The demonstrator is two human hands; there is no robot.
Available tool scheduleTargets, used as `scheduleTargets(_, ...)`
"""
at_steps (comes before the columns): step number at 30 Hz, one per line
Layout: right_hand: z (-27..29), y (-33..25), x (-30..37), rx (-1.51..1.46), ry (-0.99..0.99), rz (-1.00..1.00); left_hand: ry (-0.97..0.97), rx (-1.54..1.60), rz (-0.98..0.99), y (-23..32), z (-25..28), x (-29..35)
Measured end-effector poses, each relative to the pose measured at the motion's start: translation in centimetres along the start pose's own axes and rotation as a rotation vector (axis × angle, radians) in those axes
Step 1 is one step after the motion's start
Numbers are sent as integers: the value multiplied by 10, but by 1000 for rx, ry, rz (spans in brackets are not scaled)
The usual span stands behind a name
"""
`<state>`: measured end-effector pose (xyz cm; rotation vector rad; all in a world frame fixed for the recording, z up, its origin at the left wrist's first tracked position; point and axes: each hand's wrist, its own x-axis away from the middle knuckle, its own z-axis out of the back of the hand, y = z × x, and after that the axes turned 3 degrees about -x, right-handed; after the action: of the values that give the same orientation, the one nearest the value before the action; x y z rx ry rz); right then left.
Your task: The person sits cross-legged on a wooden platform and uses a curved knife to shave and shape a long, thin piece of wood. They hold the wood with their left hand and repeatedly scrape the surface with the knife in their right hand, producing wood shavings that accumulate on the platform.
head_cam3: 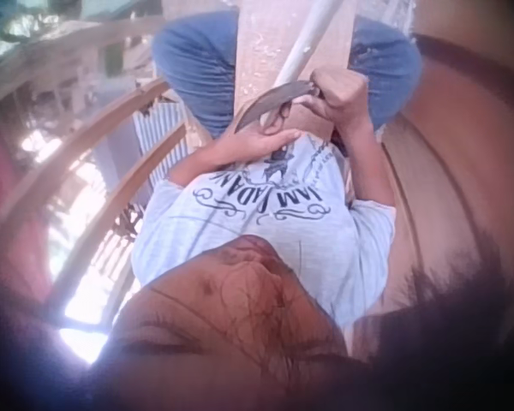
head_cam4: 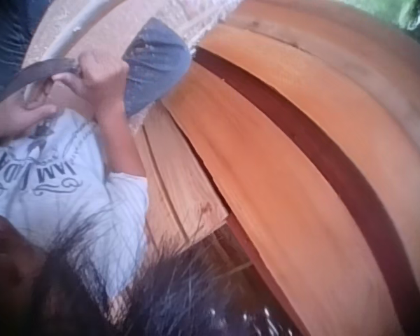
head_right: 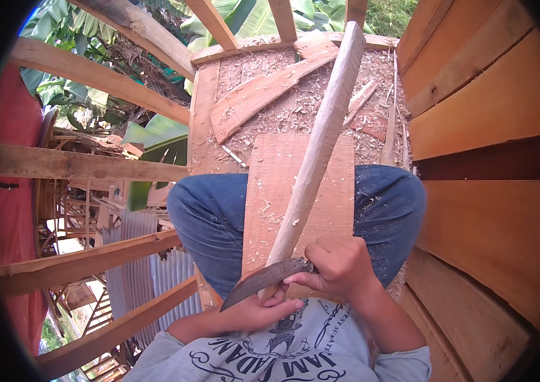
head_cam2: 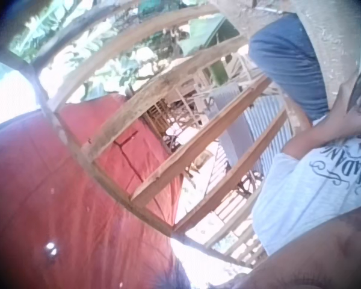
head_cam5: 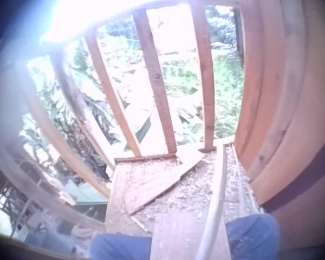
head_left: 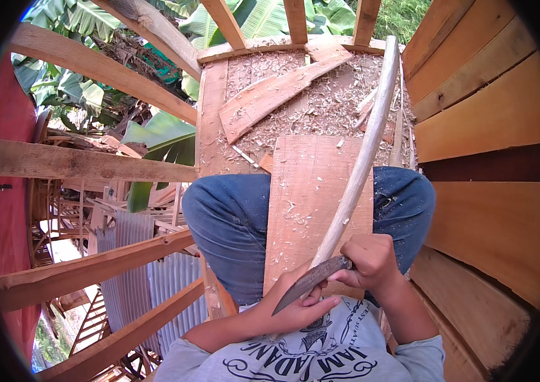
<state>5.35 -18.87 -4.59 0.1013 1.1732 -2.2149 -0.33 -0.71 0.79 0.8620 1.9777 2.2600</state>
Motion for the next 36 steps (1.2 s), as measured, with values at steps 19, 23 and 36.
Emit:
scheduleTargets(19, -2, 42, -2, 42, 193, -183, -29, 142, 96, -7, 1, -1)
scheduleTargets(23, -3, 10, 1, -7, -28, 26, -94, -5, 157, 6, 5, -5)
scheduleTargets(36, -1, 32, 1, -99, 111, -314, -41, 190, 110, 0, 7, -8)
